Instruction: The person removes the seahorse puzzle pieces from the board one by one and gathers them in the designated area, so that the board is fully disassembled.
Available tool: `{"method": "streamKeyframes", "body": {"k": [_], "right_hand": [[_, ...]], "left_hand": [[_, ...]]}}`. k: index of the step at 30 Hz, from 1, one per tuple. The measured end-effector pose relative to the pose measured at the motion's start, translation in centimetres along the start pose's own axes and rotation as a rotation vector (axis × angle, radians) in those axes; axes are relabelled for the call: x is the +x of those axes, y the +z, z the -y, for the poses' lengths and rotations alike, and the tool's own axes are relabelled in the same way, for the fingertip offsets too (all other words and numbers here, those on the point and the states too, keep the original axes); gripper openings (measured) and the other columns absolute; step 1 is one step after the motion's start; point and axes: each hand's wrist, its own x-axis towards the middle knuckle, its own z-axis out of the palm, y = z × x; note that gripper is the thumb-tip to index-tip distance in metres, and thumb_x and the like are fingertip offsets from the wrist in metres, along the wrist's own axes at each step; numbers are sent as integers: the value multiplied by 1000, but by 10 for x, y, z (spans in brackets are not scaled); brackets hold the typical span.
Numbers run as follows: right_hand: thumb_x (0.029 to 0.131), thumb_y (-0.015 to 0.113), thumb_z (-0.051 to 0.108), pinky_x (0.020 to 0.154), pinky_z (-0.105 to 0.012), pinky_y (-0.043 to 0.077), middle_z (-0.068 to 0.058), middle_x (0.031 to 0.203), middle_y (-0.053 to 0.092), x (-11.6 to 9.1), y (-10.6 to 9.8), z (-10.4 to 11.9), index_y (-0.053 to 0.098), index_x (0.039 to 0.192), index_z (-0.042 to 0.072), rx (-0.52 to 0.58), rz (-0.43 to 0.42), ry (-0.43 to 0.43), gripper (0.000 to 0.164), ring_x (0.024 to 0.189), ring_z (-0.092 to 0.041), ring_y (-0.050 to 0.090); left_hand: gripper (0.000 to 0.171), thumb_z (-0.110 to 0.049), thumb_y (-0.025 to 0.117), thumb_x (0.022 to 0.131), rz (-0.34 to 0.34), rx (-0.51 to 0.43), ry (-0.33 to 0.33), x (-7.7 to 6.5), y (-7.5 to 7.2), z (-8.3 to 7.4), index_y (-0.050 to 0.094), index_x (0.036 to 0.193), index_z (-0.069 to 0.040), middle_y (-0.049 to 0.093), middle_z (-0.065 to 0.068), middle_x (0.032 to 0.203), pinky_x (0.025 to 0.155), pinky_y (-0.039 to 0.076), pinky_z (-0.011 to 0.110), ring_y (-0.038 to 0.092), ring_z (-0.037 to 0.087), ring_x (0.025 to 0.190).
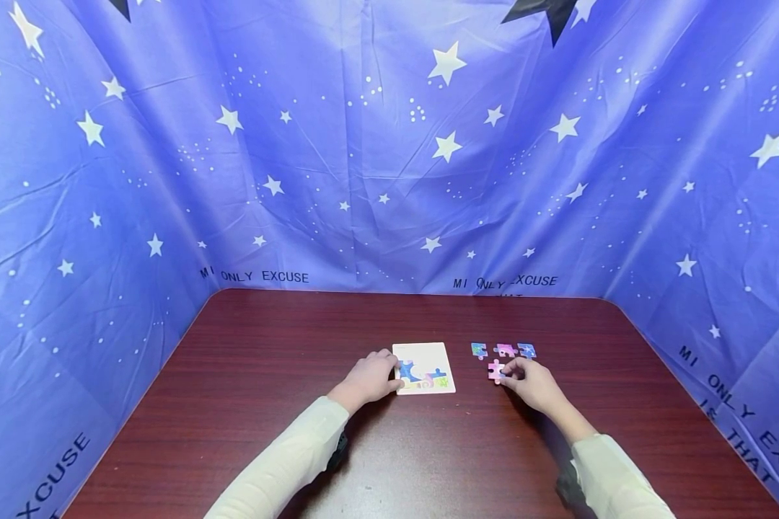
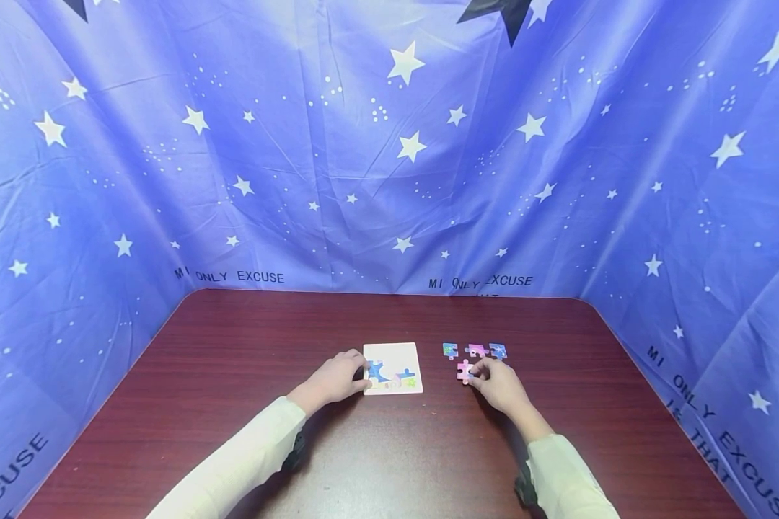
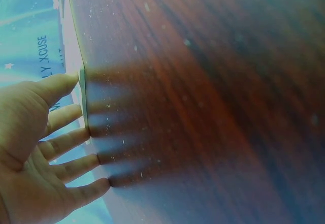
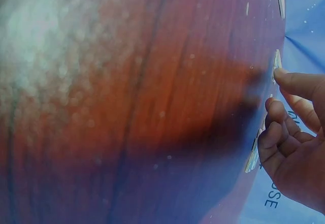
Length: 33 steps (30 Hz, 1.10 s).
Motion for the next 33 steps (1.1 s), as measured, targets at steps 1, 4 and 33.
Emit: {"method": "streamKeyframes", "body": {"k": [1,4,33], "right_hand": [[80,70,13,64,-29,38,-1,72,55,0,0,0,62,86,6,-2,2,5,12,69,-13,48],[81,70,14,65,-29,38,-1,72,54,0,0,-1,62,86,6,-5,7,13,12,69,-13,48],[83,68,16,63,-27,36,0,69,52,5,-4,-12,64,90,4,36,-10,48,15,65,-12,45]], "left_hand": [[35,-36,65,86,0,0,1,0,0,0,64,111,-12,59,4,111,83,48,42,57,25,102],[35,-36,65,86,-1,2,2,0,1,0,64,111,-12,59,4,110,83,48,42,57,25,102],[35,-38,63,87,6,1,-8,1,3,1,63,111,-13,58,3,111,85,48,43,56,25,104]]}}
